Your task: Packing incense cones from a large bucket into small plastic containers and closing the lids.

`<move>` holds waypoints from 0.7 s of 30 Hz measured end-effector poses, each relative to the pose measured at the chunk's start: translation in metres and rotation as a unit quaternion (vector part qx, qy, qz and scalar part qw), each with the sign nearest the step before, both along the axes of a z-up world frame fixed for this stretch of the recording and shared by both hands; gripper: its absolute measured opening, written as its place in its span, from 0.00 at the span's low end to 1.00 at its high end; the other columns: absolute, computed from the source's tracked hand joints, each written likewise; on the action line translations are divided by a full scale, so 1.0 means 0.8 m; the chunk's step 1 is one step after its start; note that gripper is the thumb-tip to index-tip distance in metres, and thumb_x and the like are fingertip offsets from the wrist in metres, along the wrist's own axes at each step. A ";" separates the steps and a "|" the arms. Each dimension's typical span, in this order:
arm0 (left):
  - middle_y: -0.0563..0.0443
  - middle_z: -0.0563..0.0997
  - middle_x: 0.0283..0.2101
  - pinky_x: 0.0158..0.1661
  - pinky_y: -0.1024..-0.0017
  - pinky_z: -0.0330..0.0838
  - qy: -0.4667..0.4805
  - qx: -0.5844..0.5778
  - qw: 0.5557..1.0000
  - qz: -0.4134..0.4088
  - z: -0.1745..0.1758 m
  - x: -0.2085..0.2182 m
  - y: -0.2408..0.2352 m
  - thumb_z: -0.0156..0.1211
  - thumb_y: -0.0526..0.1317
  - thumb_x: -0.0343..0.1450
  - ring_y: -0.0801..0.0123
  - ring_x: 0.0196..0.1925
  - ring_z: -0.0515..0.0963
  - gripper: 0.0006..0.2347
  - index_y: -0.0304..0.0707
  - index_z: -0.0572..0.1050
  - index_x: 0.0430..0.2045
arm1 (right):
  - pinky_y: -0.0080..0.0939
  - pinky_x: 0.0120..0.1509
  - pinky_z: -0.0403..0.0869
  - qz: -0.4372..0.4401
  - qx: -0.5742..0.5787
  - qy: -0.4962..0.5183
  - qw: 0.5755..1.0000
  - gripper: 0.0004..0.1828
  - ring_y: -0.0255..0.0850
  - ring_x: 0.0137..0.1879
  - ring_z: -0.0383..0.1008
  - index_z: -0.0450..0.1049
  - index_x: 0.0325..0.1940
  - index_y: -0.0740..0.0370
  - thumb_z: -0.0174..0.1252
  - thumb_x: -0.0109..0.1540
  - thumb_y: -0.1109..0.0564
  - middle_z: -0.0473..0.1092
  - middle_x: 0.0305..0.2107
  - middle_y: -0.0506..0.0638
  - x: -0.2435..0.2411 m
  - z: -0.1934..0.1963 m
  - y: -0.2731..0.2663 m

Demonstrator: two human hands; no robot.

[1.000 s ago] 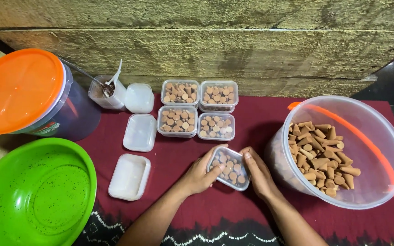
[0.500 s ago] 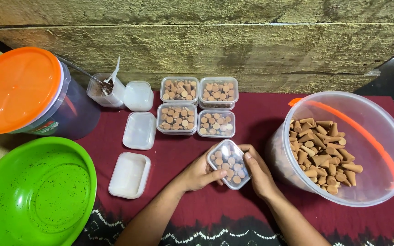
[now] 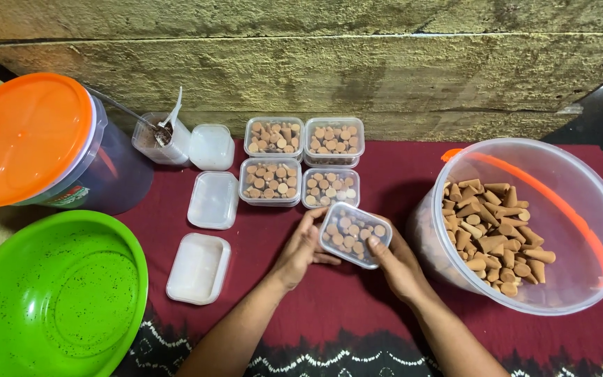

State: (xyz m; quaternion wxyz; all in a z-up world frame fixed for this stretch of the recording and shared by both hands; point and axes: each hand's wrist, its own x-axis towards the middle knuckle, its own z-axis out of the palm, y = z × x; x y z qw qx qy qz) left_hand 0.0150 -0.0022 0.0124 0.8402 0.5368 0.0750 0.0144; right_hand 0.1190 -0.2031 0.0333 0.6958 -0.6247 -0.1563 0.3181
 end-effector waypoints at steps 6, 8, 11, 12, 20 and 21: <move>0.32 0.75 0.47 0.31 0.64 0.87 0.022 0.045 0.998 0.036 0.036 -0.001 -0.004 0.43 0.53 0.76 0.51 0.36 0.85 0.25 0.39 0.63 0.65 | 0.43 0.33 0.81 0.014 0.101 0.009 0.995 0.35 0.41 0.35 0.74 0.56 0.74 0.67 0.37 0.71 0.39 0.67 0.34 0.57 -0.017 0.019 0.011; 0.31 0.75 0.45 0.29 0.65 0.87 0.017 0.053 0.998 0.041 0.036 0.002 -0.005 0.44 0.52 0.77 0.53 0.35 0.85 0.24 0.37 0.63 0.65 | 0.43 0.33 0.82 0.017 0.095 -0.004 0.995 0.34 0.40 0.35 0.74 0.57 0.74 0.68 0.36 0.72 0.41 0.67 0.34 0.56 -0.015 0.026 0.012; 0.31 0.75 0.44 0.29 0.65 0.87 0.011 0.060 0.997 0.043 0.031 0.004 -0.004 0.45 0.51 0.77 0.54 0.35 0.85 0.23 0.35 0.63 0.64 | 0.43 0.34 0.82 0.010 0.063 -0.044 0.997 0.30 0.42 0.34 0.74 0.60 0.73 0.68 0.34 0.72 0.47 0.67 0.32 0.56 -0.008 0.030 0.008; 0.31 0.75 0.44 0.30 0.64 0.87 0.008 0.058 0.997 0.041 0.028 0.004 -0.004 0.46 0.51 0.77 0.53 0.35 0.85 0.24 0.35 0.64 0.63 | 0.44 0.35 0.82 0.001 0.036 -0.072 0.997 0.29 0.43 0.34 0.74 0.62 0.71 0.68 0.33 0.72 0.50 0.68 0.31 0.57 -0.006 0.030 0.006; 0.29 0.69 0.55 0.39 0.64 0.86 -0.001 0.044 0.995 0.094 0.038 0.003 -0.009 0.48 0.53 0.76 0.58 0.42 0.82 0.29 0.31 0.58 0.68 | 0.49 0.62 0.72 -0.004 0.110 -0.035 0.993 0.33 0.45 0.59 0.64 0.55 0.77 0.64 0.44 0.69 0.50 0.59 0.57 0.56 -0.011 0.029 0.010; 0.30 0.68 0.59 0.43 0.61 0.85 -0.014 0.051 0.994 0.095 0.039 0.004 -0.011 0.52 0.55 0.74 0.59 0.46 0.79 0.33 0.31 0.55 0.70 | 0.46 0.62 0.72 0.000 0.125 -0.056 0.991 0.38 0.45 0.60 0.64 0.51 0.79 0.65 0.49 0.66 0.51 0.58 0.57 0.55 -0.009 0.031 0.010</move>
